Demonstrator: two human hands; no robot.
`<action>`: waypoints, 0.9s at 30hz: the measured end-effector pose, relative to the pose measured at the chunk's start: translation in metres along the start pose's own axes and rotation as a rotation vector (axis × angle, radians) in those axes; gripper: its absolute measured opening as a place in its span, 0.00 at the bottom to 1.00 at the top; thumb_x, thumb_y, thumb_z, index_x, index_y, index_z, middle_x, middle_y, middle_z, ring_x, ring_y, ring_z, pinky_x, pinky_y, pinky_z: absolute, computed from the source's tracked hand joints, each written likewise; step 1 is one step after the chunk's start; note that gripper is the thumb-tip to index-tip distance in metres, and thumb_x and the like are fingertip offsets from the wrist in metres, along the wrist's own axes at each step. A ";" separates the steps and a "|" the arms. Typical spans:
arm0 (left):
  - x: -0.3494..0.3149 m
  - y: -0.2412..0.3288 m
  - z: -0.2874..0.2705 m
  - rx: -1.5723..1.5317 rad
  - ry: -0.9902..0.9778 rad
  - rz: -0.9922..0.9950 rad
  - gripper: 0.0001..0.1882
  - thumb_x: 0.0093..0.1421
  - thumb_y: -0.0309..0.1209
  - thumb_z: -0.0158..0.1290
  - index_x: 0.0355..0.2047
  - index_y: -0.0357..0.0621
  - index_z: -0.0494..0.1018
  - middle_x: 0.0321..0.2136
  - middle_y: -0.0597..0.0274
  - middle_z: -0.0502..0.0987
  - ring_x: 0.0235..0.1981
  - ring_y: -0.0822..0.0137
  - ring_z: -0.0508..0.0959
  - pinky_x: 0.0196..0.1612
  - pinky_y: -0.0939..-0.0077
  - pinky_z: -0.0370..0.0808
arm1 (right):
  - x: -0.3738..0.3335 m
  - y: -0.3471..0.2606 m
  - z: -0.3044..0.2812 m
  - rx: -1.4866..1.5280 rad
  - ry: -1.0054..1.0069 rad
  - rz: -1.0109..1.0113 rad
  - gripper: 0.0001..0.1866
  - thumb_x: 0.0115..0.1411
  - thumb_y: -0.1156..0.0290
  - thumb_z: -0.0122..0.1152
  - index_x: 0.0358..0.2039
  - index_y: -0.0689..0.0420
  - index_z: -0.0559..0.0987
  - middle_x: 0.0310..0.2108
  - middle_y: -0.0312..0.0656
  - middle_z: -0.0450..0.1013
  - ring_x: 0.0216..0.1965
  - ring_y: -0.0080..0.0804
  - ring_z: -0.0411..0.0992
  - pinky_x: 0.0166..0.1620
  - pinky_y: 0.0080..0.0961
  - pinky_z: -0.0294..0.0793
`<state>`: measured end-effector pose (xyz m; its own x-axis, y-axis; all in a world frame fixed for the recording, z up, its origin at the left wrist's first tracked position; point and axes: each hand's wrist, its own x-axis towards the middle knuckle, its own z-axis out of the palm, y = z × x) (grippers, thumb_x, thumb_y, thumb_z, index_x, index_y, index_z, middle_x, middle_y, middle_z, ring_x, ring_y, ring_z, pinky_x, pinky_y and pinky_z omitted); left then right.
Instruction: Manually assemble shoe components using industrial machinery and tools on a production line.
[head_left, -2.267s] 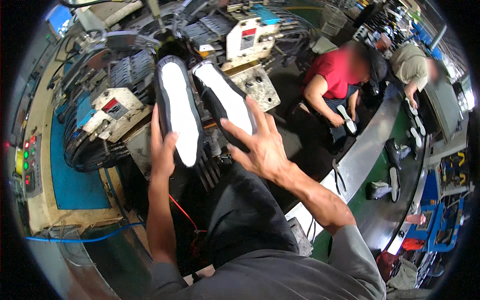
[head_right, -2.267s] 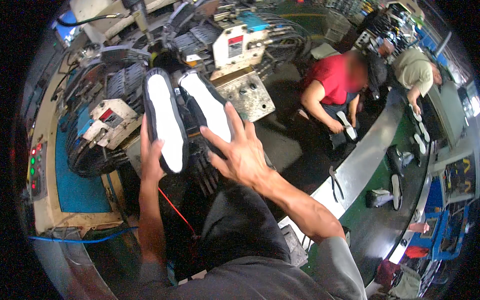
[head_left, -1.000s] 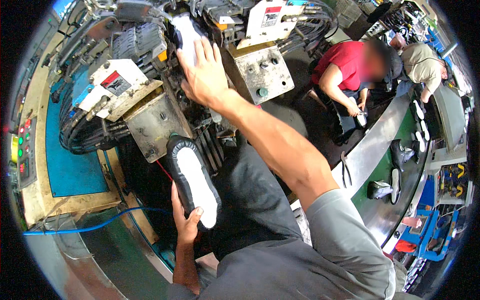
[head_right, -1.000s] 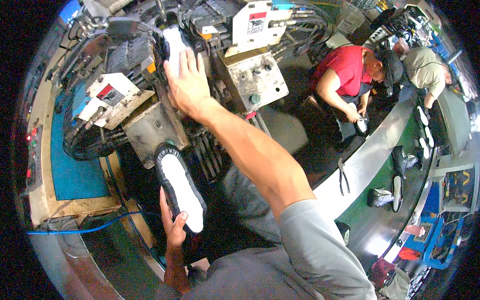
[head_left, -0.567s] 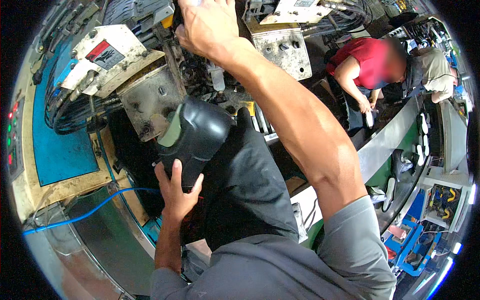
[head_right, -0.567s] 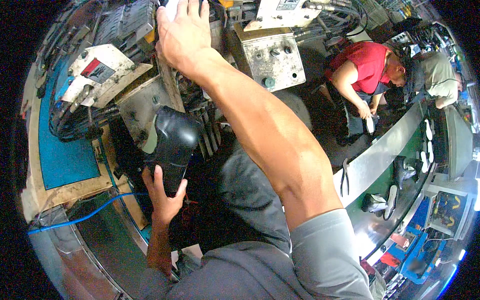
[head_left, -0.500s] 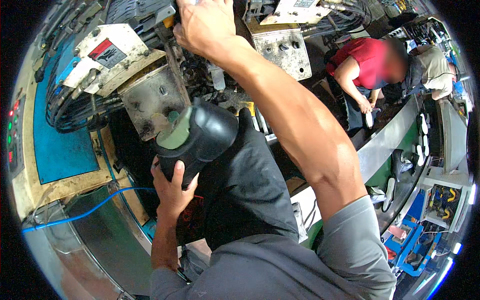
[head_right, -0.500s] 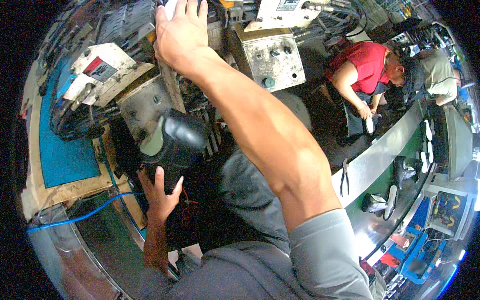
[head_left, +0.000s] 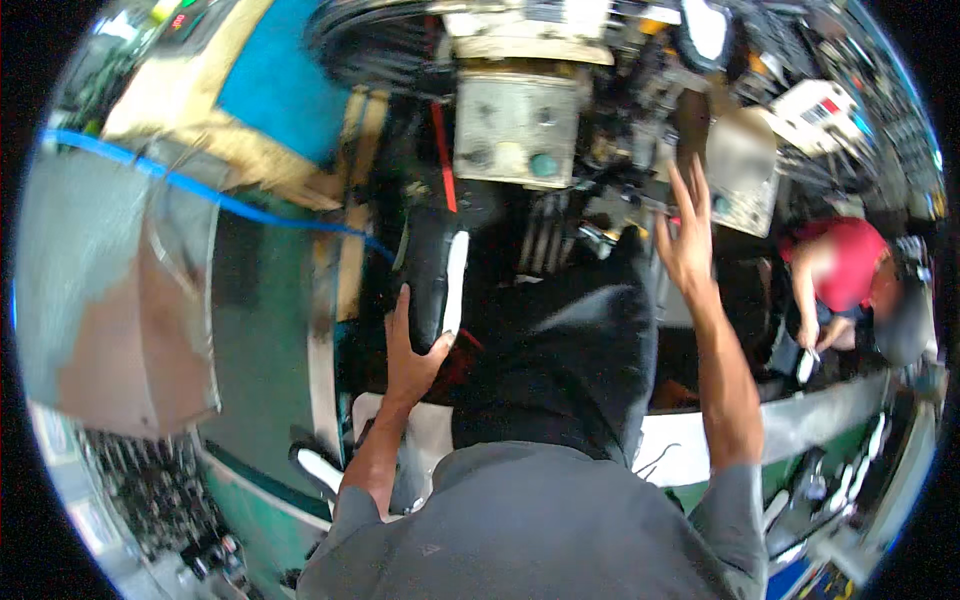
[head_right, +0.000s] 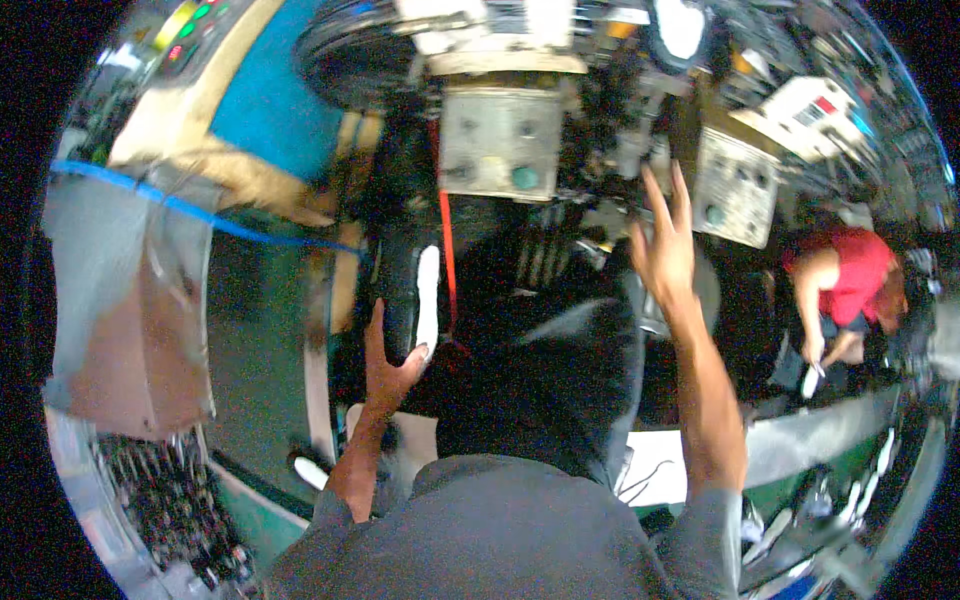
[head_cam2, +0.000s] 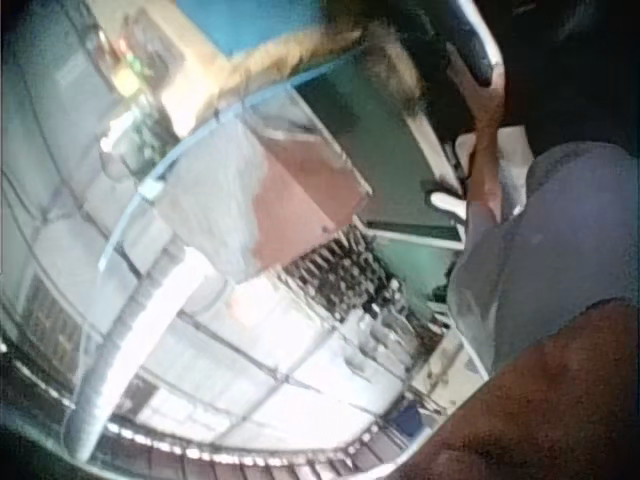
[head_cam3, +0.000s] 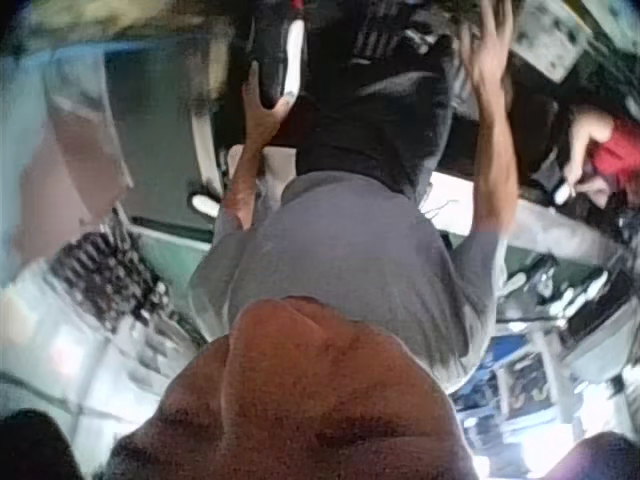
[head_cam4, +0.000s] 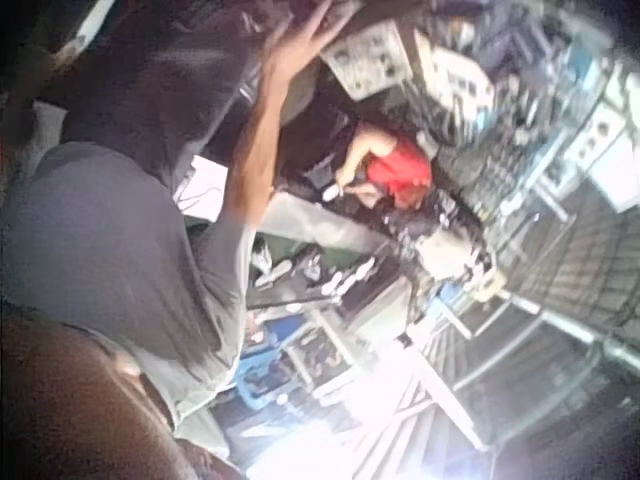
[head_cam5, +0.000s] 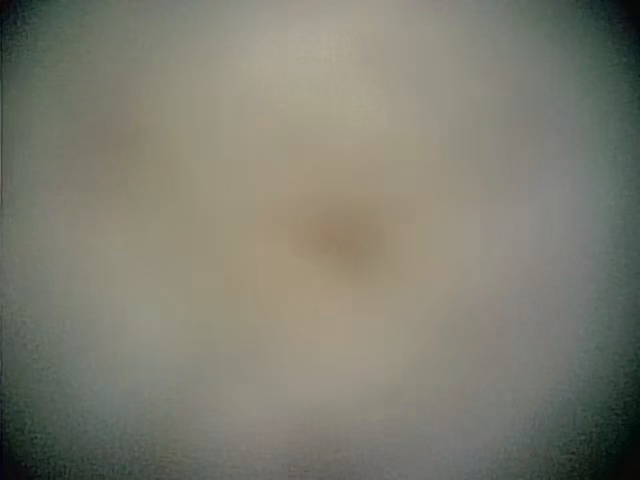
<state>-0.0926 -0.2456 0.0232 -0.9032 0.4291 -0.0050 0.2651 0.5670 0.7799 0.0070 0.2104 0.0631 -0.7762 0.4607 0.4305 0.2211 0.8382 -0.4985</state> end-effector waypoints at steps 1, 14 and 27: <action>-0.010 -0.019 -0.008 -0.166 0.033 -0.163 0.53 0.58 0.25 0.68 0.80 0.46 0.55 0.74 0.44 0.63 0.71 0.51 0.68 0.70 0.56 0.69 | -0.055 0.009 0.008 0.021 -0.066 0.120 0.41 0.63 0.81 0.61 0.76 0.47 0.68 0.81 0.54 0.52 0.77 0.63 0.57 0.76 0.48 0.63; 0.149 -0.204 -0.193 0.513 0.213 0.180 0.30 0.61 0.25 0.66 0.63 0.26 0.75 0.57 0.34 0.82 0.55 0.47 0.85 0.60 0.58 0.79 | -0.269 -0.028 -0.039 0.087 -0.106 0.560 0.21 0.68 0.70 0.62 0.61 0.59 0.82 0.61 0.54 0.79 0.63 0.52 0.77 0.67 0.43 0.75; 0.033 -0.017 0.172 -0.597 -0.659 -0.276 0.25 0.75 0.31 0.56 0.68 0.31 0.71 0.59 0.43 0.79 0.59 0.50 0.80 0.65 0.58 0.78 | -0.658 -0.098 -0.153 -0.527 0.420 1.434 0.40 0.61 0.62 0.72 0.70 0.63 0.70 0.67 0.61 0.71 0.70 0.63 0.65 0.73 0.51 0.64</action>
<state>-0.0690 -0.1202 -0.0975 -0.4857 0.7494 -0.4500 -0.3135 0.3312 0.8900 0.5866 -0.1305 -0.0559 0.4406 0.8953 0.0651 0.8372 -0.3837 -0.3897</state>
